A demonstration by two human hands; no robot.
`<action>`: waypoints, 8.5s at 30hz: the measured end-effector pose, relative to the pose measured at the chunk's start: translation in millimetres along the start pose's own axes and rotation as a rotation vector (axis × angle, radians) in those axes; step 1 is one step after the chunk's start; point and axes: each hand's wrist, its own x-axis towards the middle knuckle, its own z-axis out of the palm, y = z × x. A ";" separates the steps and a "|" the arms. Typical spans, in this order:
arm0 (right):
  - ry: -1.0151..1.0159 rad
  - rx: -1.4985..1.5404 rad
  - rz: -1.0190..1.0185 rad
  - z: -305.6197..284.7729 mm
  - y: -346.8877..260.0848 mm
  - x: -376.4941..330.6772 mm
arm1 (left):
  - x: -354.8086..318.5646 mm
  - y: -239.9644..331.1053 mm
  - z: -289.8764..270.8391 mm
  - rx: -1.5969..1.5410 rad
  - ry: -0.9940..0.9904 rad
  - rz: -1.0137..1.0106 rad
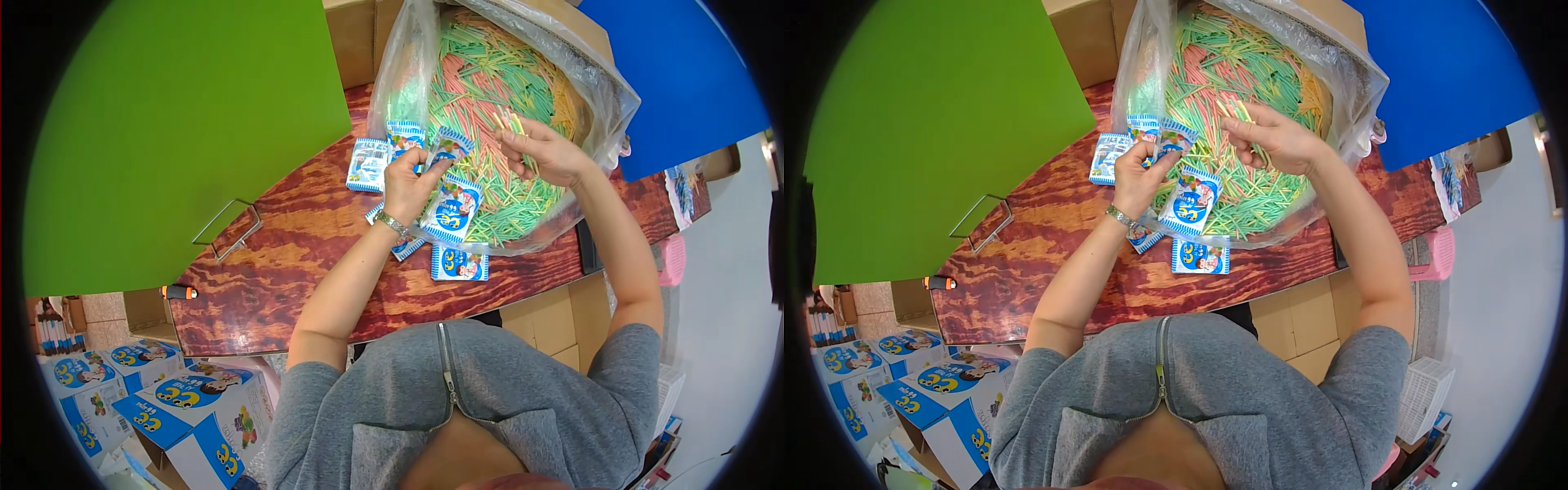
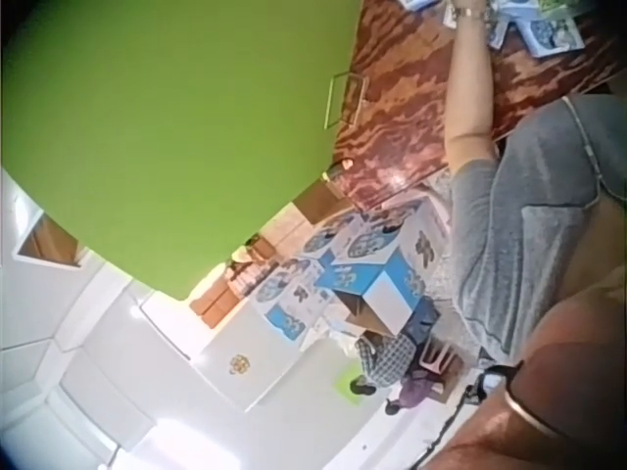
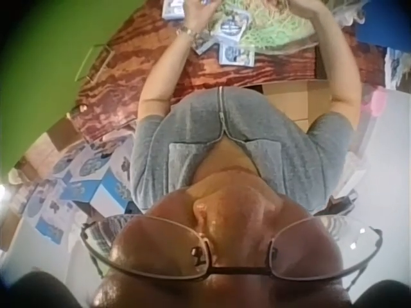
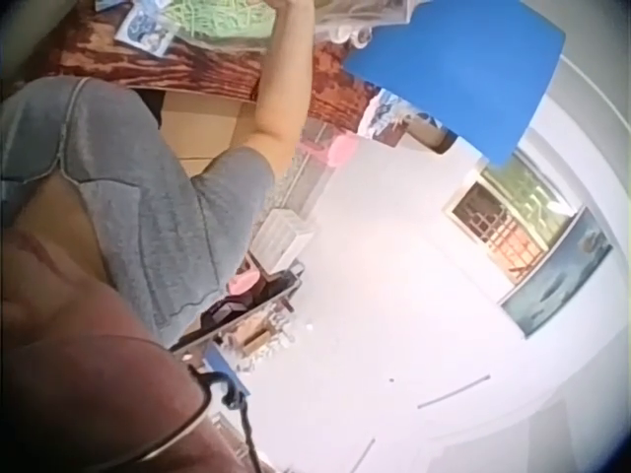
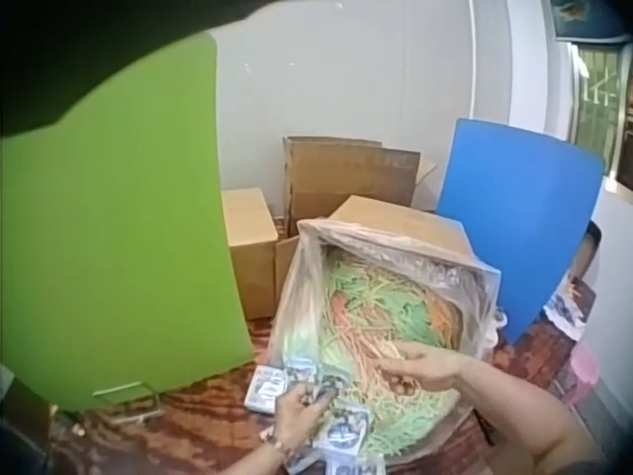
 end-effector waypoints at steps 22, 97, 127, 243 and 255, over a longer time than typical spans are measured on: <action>-0.277 -1.606 -0.157 45.7 -83.1 33.2 | 3.6 10.3 -0.6 0.332 0.245 0.430; 0.397 -1.297 -0.803 38.7 84.9 11.0 | -30.7 16.2 -10.3 0.549 -0.090 0.529; 0.415 -0.263 -0.410 60.8 71.2 3.7 | -19.8 19.3 4.1 -0.348 -0.401 -0.273; 0.113 -0.688 -0.294 60.6 59.4 108.3 | 2.2 -5.4 -52.7 0.440 0.212 0.247; 0.148 -1.243 -0.139 25.0 69.3 35.4 | -4.6 -18.0 -39.5 0.768 -0.178 0.223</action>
